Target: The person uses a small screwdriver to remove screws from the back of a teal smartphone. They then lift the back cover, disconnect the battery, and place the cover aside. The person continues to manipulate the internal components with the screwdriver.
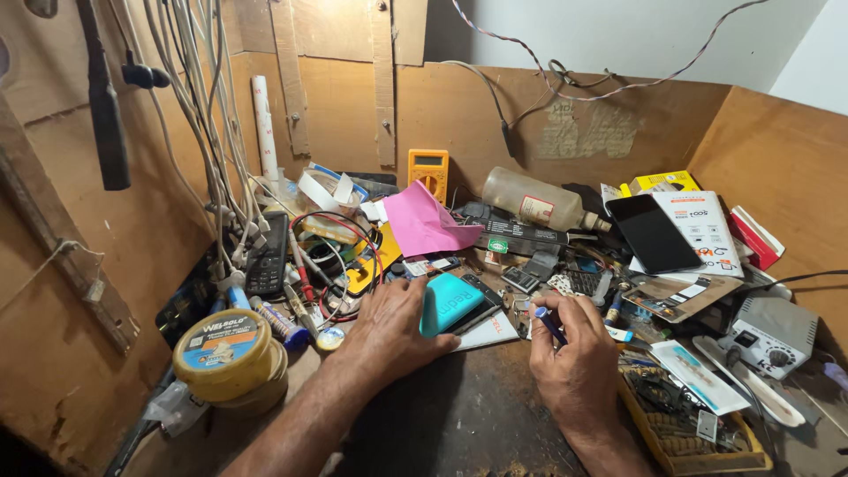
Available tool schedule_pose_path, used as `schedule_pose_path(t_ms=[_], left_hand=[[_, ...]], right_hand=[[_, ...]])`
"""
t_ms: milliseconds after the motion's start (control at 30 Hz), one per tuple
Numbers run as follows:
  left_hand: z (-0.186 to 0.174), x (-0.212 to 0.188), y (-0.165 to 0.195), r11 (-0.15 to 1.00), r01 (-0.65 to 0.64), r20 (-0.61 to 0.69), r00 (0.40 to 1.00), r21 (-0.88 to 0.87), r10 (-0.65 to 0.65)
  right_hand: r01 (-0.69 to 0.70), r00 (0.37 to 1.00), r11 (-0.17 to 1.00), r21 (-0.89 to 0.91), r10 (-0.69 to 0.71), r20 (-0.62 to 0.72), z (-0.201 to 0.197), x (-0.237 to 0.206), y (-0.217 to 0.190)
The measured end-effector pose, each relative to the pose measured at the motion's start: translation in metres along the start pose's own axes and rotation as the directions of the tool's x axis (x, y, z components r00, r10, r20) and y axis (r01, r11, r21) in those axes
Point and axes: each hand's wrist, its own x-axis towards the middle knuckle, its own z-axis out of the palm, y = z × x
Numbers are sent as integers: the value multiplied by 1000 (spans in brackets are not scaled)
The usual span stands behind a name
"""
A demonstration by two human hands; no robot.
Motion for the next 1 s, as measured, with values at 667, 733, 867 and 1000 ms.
schedule_pose_path(t_ms=[667,733,867,1000], left_hand=[[-16,21,-12,986,-158,55,985,-57,162],[-21,18,-10,984,-163,73,983,-68,168],[-33,13,-8,985,-157,112,980,-71,165],[-41,7,-7,984,-121,165,976,-128,141]], right_hand=[[-46,986,998,-42,52,160,3,0,4],[-47,984,997,-58,56,170,3,-1,4],[60,985,994,-94,-44,166,4,-1,6],[23,968,985,-168,19,249,5,-2,8]])
